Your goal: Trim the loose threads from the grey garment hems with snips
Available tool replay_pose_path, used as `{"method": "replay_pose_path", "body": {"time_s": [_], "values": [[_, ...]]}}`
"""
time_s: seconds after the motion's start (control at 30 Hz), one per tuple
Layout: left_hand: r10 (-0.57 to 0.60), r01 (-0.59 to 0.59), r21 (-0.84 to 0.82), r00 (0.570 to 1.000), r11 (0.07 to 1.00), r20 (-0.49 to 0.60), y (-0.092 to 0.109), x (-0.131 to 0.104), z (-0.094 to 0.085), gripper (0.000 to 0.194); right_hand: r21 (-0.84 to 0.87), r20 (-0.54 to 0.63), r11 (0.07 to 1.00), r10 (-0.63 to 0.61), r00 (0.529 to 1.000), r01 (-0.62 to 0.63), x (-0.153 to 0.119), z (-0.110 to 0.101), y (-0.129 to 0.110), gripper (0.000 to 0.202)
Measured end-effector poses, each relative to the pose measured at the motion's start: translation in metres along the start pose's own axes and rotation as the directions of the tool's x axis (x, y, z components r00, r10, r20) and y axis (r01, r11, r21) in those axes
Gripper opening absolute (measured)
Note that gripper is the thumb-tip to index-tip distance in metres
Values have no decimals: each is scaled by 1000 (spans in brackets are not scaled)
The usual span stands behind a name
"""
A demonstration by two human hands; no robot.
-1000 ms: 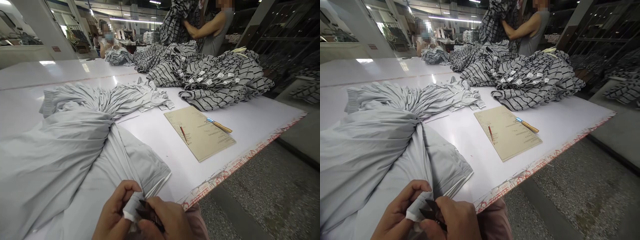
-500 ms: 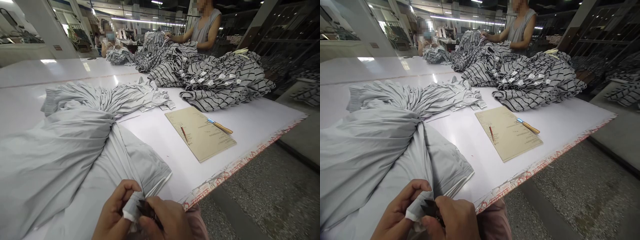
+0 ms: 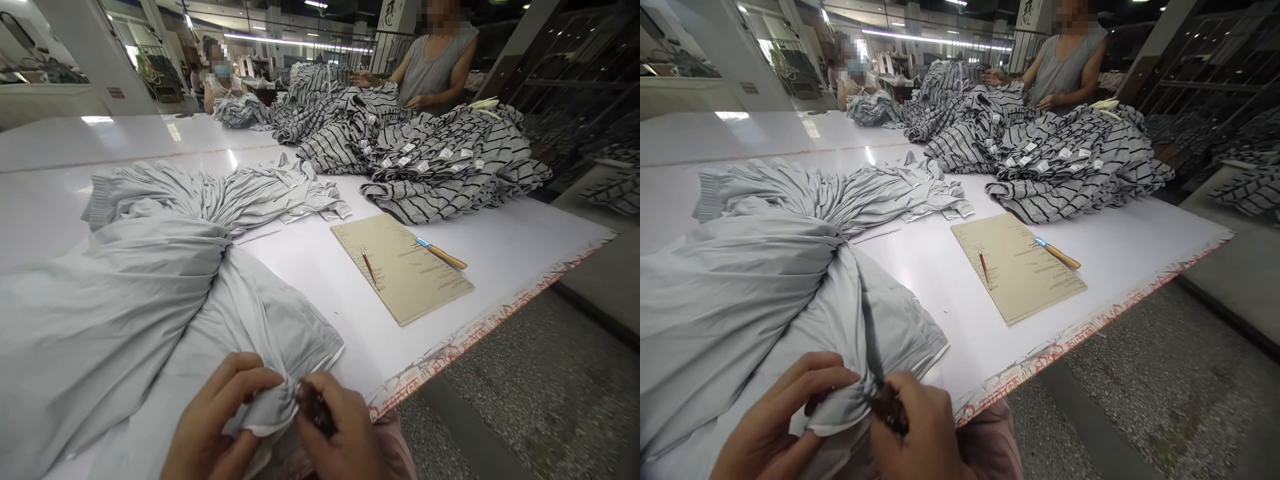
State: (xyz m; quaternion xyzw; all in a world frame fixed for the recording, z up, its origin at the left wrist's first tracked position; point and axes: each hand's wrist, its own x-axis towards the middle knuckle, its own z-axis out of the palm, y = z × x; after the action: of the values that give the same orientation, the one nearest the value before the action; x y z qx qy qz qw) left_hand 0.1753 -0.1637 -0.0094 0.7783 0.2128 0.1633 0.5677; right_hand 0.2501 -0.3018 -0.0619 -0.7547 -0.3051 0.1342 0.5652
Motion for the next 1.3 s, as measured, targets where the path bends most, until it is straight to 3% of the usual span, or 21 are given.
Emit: {"method": "replay_pose_path", "body": {"time_s": [0.07,0.13,0.23,0.3,0.37,0.47,0.7,0.83,0.93,1.1,1.3], "values": [[-21,5,79,980,997,197,1,8,-12,16,102,-28,991,91,996,-87,10,-8,1,14],[-172,157,73,934,985,314,1,13,-21,30,105,-6,984,144,990,-142,16,-15,1,20],[-386,421,-55,869,905,309,2,15,-22,31,6,105,985,169,980,-170,14,-25,-4,19],[-427,491,-145,843,859,327,3,13,-17,29,-46,182,987,157,971,-151,8,-29,-9,22],[-396,456,-156,866,876,306,4,10,-12,32,-107,228,986,149,962,-127,1,-30,-15,24],[-328,342,-50,926,938,189,0,5,-10,37,-247,226,963,163,960,-105,-6,-27,-21,17],[-253,238,114,958,964,138,-15,-3,-15,28,-392,210,916,-2,978,86,-5,-20,-19,18],[-223,209,97,959,973,173,-15,0,-14,28,-353,205,922,-92,974,161,-3,-20,-17,29],[-244,235,78,958,969,148,-15,2,-14,28,-249,233,961,-65,970,124,-3,-23,-16,34],[-272,265,63,936,962,222,-14,2,-16,33,-179,253,984,23,967,23,-7,-27,-12,22],[-257,248,67,929,966,265,-8,3,-12,36,-202,243,979,10,970,41,-6,-24,-16,15]]}}
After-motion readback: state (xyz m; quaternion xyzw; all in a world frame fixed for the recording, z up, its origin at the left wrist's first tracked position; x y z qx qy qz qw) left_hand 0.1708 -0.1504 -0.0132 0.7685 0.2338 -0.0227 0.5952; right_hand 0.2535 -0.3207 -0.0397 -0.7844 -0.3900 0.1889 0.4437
